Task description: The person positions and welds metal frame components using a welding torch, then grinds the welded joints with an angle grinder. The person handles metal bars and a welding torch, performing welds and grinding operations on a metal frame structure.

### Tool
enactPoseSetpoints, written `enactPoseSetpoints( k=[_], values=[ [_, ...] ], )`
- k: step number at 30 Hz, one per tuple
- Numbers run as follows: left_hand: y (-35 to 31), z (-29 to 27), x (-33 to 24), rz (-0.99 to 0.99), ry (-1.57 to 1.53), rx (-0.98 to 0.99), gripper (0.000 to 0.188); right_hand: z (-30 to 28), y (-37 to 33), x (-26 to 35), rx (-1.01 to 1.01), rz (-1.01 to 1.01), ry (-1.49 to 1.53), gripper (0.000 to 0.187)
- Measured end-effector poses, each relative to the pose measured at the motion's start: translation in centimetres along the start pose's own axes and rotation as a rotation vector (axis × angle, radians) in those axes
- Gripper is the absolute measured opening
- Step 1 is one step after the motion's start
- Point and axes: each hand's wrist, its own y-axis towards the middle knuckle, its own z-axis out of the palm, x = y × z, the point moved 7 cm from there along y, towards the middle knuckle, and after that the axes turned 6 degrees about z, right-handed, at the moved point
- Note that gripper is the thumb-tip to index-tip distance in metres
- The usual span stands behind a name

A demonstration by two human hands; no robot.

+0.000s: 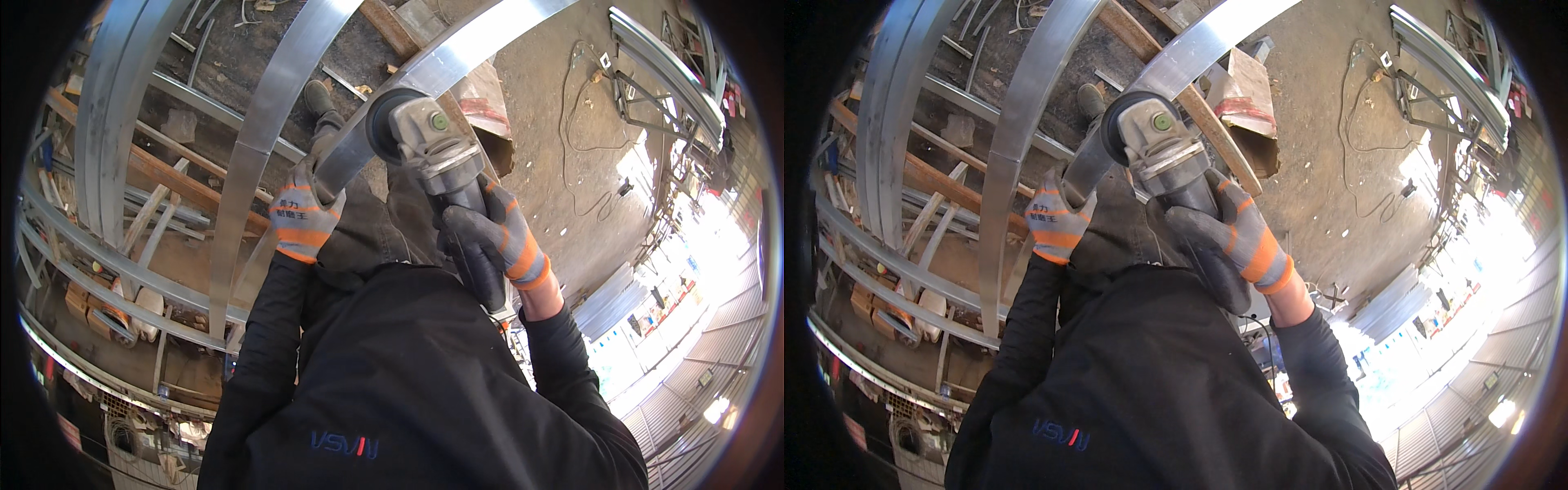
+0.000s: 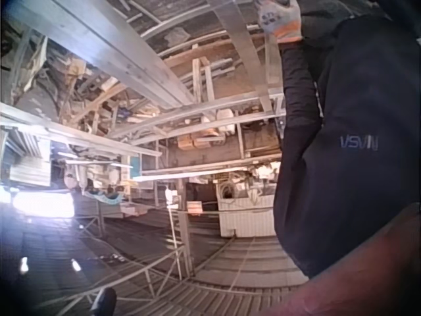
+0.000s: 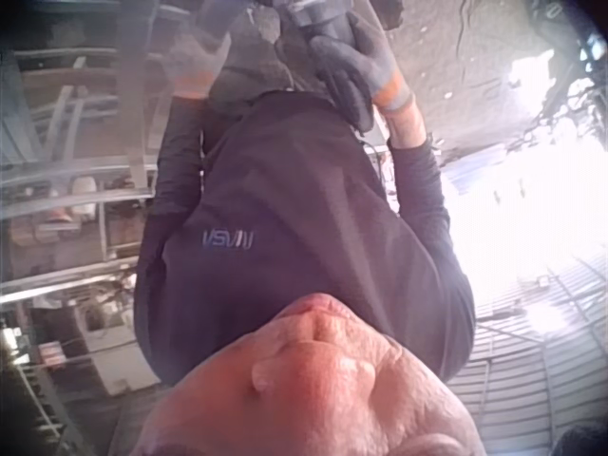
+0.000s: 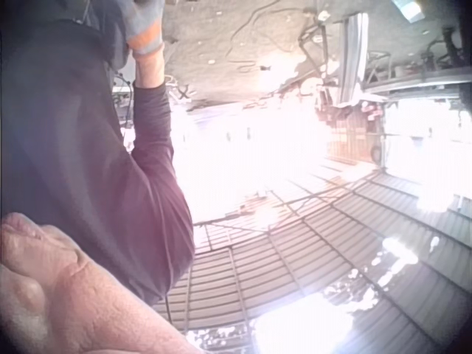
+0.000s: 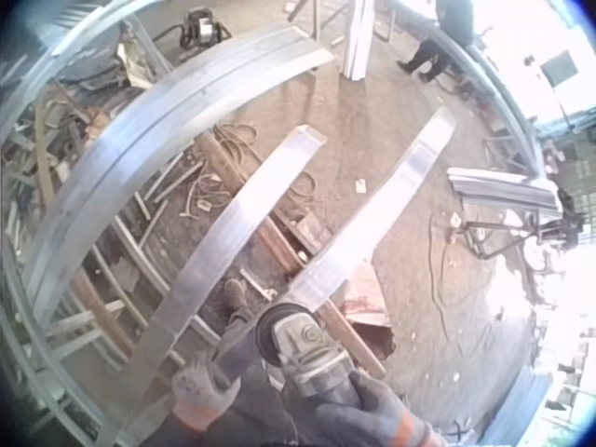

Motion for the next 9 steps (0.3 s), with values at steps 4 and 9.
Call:
enactPoseSetpoints(
  k=[4,9],
  values=[
    [0.31,0.03,-0.12,0.020,-0.022,-0.002,0.077,-0.36,-0.02,0.74,0.018,-0.001,-0.142,0.066],
    [-0.02,0.14,-0.07,0.027,0.033,0.002,0.084,0.03,0.69,0.58,0.020,-0.042,-0.257,0.074]
  ],
)
